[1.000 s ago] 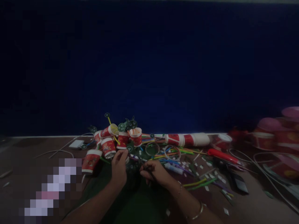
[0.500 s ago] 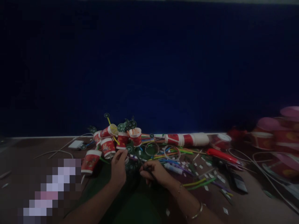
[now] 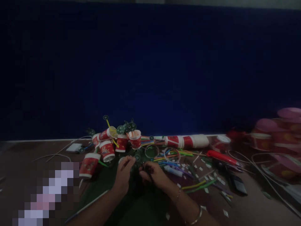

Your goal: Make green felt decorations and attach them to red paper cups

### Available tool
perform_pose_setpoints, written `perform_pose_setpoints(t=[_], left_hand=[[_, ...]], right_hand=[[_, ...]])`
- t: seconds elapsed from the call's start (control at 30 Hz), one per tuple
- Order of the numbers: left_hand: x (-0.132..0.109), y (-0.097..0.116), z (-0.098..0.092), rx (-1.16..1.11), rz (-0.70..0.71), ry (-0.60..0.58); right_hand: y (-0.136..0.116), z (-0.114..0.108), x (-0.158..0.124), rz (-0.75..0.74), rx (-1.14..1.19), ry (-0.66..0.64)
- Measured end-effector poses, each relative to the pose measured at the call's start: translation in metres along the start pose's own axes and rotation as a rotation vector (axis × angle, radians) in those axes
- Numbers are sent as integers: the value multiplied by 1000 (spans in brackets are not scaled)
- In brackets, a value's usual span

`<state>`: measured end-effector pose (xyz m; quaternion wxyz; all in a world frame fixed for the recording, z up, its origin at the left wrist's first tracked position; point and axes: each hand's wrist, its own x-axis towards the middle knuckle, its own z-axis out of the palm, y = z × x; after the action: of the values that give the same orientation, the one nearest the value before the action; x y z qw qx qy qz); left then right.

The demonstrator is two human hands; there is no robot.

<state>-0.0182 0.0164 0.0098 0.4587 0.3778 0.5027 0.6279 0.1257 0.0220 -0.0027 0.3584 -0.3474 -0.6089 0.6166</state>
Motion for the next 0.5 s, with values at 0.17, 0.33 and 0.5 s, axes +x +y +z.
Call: perform_pose_setpoints(t=[0.17, 0.33, 0.5], left_hand=[[0, -1, 0, -2, -46, -21], [0, 0, 0, -2, -39, -34], [1, -1, -1, -1, -46, -53]], right_hand=[[-1, 1, 0, -36, -18, 13], [-4, 3, -1, -56, -27, 18], [-2, 3, -1, -73, -29, 20]])
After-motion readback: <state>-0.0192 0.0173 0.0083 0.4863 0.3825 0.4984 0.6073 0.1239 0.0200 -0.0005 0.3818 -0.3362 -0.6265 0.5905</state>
